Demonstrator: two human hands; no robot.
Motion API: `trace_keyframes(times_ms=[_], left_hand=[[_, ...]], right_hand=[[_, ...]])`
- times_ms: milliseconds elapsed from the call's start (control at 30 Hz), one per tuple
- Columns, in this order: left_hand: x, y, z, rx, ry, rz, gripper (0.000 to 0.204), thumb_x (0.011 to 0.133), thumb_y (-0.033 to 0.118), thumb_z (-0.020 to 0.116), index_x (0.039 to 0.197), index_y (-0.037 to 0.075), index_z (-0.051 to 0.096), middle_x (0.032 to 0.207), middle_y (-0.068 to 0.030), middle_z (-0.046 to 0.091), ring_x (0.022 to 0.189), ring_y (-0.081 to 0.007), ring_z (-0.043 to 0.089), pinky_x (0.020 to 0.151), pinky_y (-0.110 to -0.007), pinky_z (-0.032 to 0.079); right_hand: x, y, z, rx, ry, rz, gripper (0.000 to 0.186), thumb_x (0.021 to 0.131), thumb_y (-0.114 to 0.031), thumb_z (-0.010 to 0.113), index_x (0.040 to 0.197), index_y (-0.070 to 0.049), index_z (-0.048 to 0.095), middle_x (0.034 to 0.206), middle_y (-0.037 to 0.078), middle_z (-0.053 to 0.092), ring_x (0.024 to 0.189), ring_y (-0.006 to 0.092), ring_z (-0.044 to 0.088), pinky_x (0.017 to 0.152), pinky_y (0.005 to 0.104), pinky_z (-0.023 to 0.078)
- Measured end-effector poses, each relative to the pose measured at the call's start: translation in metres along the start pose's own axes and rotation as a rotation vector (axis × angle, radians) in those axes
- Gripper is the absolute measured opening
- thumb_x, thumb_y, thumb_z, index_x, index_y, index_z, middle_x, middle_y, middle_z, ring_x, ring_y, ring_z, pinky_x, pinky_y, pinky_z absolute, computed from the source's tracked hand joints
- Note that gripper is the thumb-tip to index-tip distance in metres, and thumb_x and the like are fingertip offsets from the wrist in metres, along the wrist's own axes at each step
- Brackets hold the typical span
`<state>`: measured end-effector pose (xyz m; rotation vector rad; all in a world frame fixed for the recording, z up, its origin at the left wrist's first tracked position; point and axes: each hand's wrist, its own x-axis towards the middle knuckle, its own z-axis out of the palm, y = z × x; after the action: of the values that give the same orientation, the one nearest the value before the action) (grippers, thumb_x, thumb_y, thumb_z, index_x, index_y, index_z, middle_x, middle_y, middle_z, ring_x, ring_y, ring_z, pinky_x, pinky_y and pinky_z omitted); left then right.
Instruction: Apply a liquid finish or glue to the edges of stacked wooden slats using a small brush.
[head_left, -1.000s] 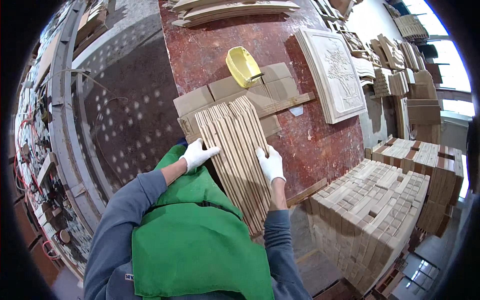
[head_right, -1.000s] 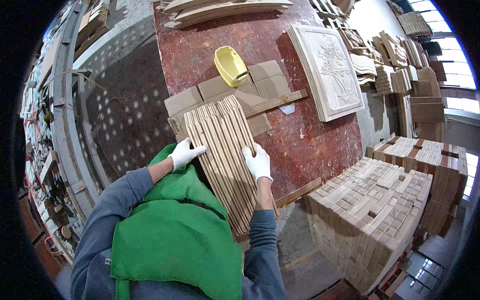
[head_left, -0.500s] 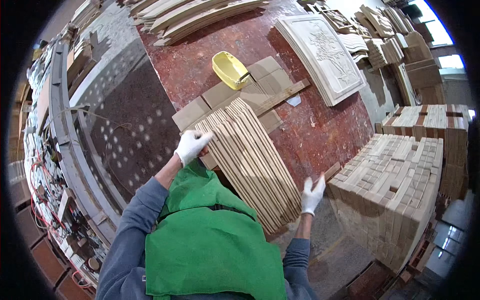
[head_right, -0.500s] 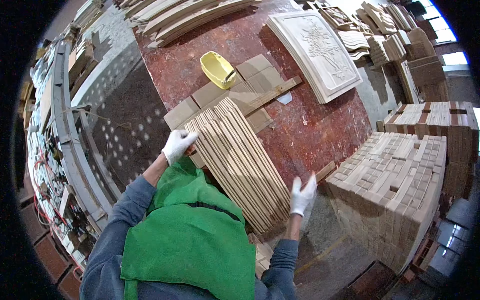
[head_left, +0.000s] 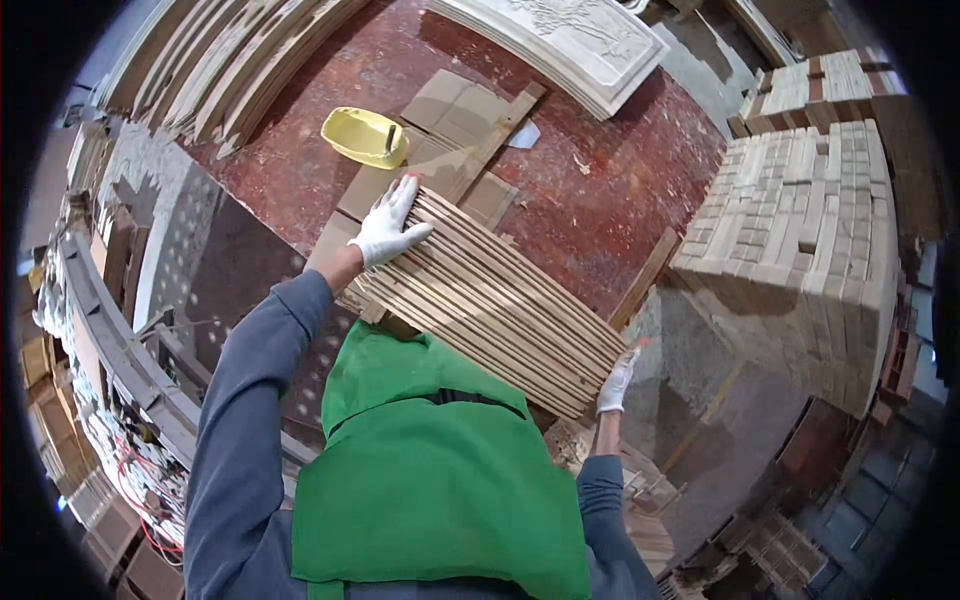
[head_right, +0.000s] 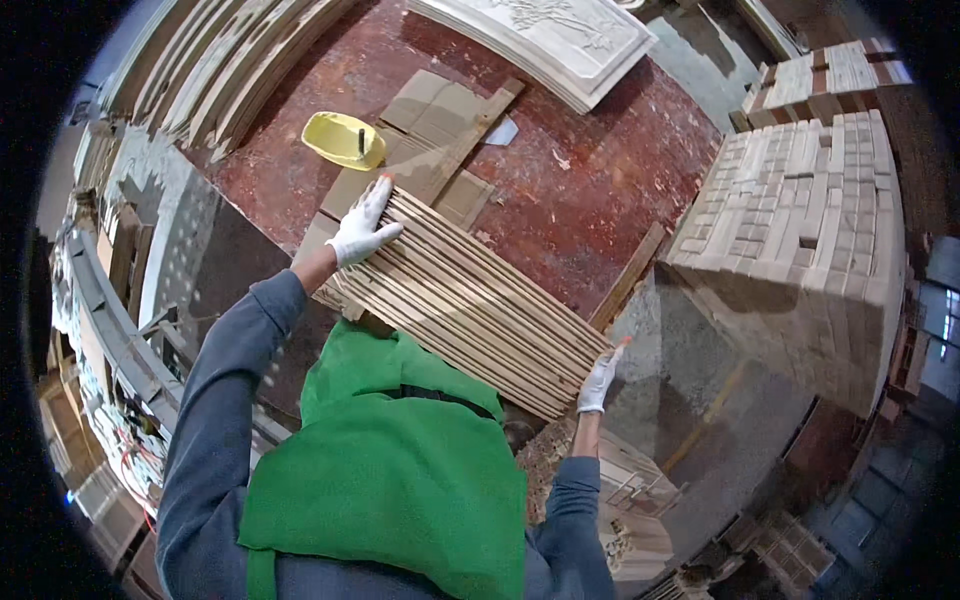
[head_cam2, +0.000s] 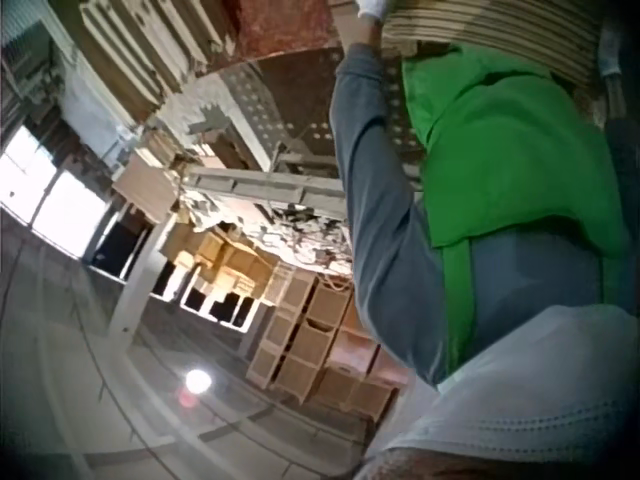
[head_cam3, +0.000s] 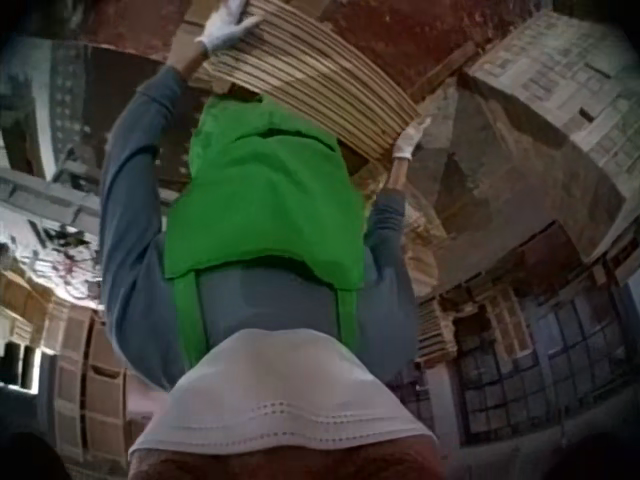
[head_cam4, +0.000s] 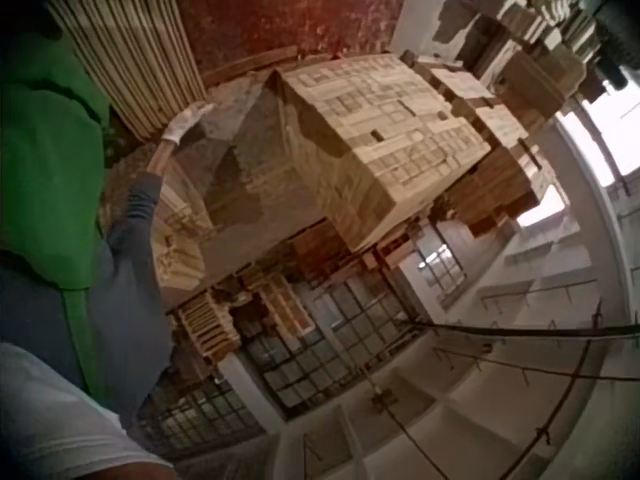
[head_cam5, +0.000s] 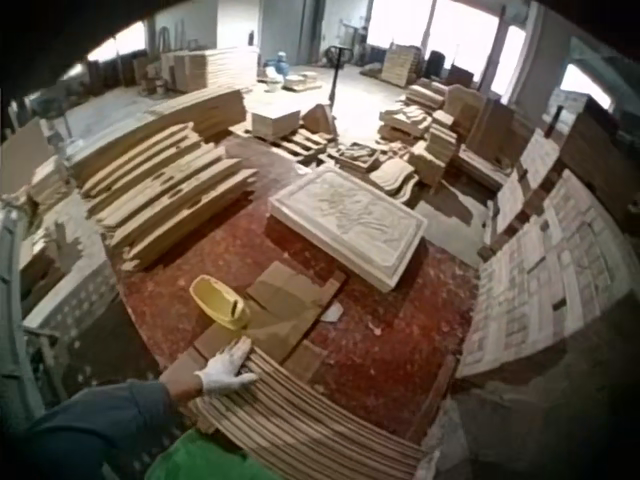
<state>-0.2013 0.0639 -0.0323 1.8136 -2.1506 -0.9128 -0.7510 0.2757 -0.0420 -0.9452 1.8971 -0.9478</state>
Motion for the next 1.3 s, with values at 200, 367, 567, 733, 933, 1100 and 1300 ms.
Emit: trace_keyframes(times_ms=[200, 367, 567, 733, 933, 1100, 1300], left_hand=[[-0.005, 0.0, -0.003, -0.014, 0.054, 0.062, 0.093, 0.09, 0.049, 0.063, 0.162, 0.005, 0.024, 0.168, -0.0205, 0.022, 0.156, -0.0363, 0.02, 0.125, -0.048, 0.024], [0.004, 0.008, -0.029, -0.209, 0.042, 0.085, 0.088, 0.089, 0.048, 0.067, 0.158, 0.005, 0.035, 0.163, -0.022, 0.034, 0.151, -0.036, 0.034, 0.121, -0.043, 0.033], [0.023, 0.026, -0.067, -0.341, -0.161, -0.219, 0.081, 0.085, 0.042, 0.076, 0.151, 0.003, 0.048, 0.146, -0.0198, 0.054, 0.131, -0.0318, 0.055, 0.11, -0.037, 0.044], [0.027, 0.015, -0.071, -0.465, -0.274, -0.134, 0.077, 0.082, 0.035, 0.081, 0.146, 0.002, 0.054, 0.132, -0.0146, 0.064, 0.115, -0.0244, 0.062, 0.103, -0.034, 0.048], [0.032, 0.01, -0.063, -0.652, -0.254, -0.181, 0.077, 0.073, 0.031, 0.085, 0.141, 0.004, 0.061, 0.123, -0.0107, 0.07, 0.105, -0.0208, 0.065, 0.096, -0.03, 0.052], [0.035, 0.021, -0.071, -0.59, -0.236, -0.2, 0.075, 0.072, 0.025, 0.086, 0.141, 0.005, 0.062, 0.122, -0.009, 0.07, 0.104, -0.0191, 0.065, 0.095, -0.029, 0.053], [0.037, 0.024, -0.068, -0.516, -0.215, -0.173, 0.08, 0.069, 0.017, 0.087, 0.143, 0.006, 0.06, 0.124, -0.0082, 0.069, 0.107, -0.0193, 0.064, 0.096, -0.03, 0.052]], right_hand=[[-0.002, -0.004, 0.012, -0.206, 0.055, -0.147, 0.071, 0.112, -0.051, 0.028, 0.164, -0.005, 0.015, 0.17, 0.015, 0.018, 0.155, 0.0303, 0.019, 0.125, 0.0383, 0.013], [0.003, -0.036, 0.002, 0.057, 0.015, 0.175, 0.067, 0.112, -0.049, 0.029, 0.161, -0.004, 0.024, 0.163, 0.015, 0.031, 0.144, 0.0292, 0.036, 0.117, 0.0381, 0.029], [0.018, -0.053, -0.005, 0.315, -0.033, 0.415, 0.063, 0.113, -0.046, 0.03, 0.158, -0.003, 0.033, 0.154, 0.016, 0.046, 0.131, 0.0278, 0.056, 0.107, 0.0378, 0.048], [0.022, -0.04, 0.001, 0.33, 0.034, 0.378, 0.062, 0.113, -0.047, 0.029, 0.152, -0.002, 0.043, 0.145, 0.017, 0.056, 0.12, 0.0262, 0.064, 0.098, 0.0369, 0.054], [0.022, -0.038, -0.004, 0.221, 0.051, 0.337, 0.062, 0.112, -0.049, 0.031, 0.146, -0.001, 0.05, 0.14, 0.018, 0.059, 0.118, 0.0259, 0.064, 0.099, 0.0367, 0.054], [0.028, -0.041, -0.005, 0.186, 0.039, 0.335, 0.062, 0.112, -0.049, 0.032, 0.147, -0.001, 0.05, 0.138, 0.017, 0.06, 0.115, 0.0254, 0.065, 0.098, 0.037, 0.054], [0.026, -0.045, -0.007, 0.245, 0.045, 0.363, 0.061, 0.112, -0.049, 0.033, 0.149, -0.002, 0.047, 0.137, 0.016, 0.06, 0.112, 0.0248, 0.066, 0.096, 0.0368, 0.055]])
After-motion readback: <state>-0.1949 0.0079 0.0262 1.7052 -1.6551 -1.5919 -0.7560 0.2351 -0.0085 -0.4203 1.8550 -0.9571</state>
